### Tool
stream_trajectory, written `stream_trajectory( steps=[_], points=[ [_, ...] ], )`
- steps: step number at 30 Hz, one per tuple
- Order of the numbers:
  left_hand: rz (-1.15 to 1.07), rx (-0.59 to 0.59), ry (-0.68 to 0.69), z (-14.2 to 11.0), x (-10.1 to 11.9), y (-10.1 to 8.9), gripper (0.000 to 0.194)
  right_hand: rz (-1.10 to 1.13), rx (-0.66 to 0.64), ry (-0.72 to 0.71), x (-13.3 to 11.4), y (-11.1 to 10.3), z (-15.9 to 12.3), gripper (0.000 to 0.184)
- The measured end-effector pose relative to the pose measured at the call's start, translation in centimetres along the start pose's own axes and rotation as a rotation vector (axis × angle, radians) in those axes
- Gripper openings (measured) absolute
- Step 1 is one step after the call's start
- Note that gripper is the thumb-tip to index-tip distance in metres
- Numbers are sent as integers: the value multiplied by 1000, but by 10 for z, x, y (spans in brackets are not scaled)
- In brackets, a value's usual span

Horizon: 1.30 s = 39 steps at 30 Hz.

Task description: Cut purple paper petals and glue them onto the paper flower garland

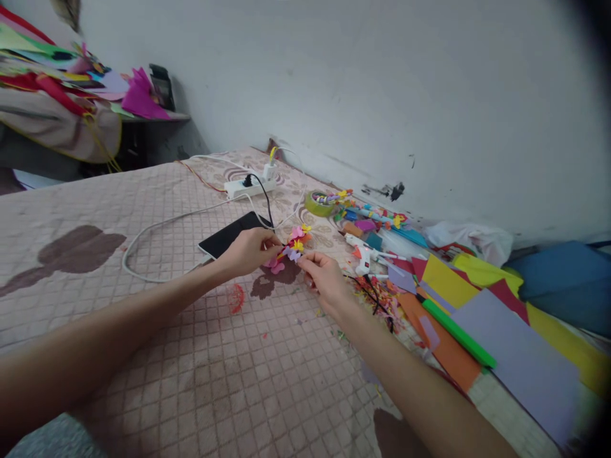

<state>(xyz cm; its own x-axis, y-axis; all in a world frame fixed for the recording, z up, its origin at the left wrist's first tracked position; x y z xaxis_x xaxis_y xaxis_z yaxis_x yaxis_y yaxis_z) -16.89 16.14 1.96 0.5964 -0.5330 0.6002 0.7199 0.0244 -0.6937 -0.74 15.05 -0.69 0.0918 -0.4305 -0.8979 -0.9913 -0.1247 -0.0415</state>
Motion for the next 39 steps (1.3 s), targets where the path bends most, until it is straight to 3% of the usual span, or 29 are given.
stream_trajectory(
  steps=[16,22,39],
  points=[
    [-230,-96,-103,6,-10,18,27,11,20,-15,1,5,12,19],
    [-189,-55,-88,8,-13,19,24,60,18,-18,2,0,11,22],
    [-143,-155,-108,11,-8,22,25,95,-5,17,7,0,12,22]
  ],
)
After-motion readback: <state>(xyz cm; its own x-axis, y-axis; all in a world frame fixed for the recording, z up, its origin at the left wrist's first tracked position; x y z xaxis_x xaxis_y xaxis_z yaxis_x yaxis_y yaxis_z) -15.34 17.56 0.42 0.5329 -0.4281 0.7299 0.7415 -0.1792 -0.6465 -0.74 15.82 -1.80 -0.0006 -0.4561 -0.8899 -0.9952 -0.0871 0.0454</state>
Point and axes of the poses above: each hand's wrist, its own z-axis towards the middle knuckle, its own y-axis out of the palm, x = y × z, the point moved 5 cm from there along z, towards the middle knuckle, and after that the axes turned 15 degrees about y, right-handed, at the moved point
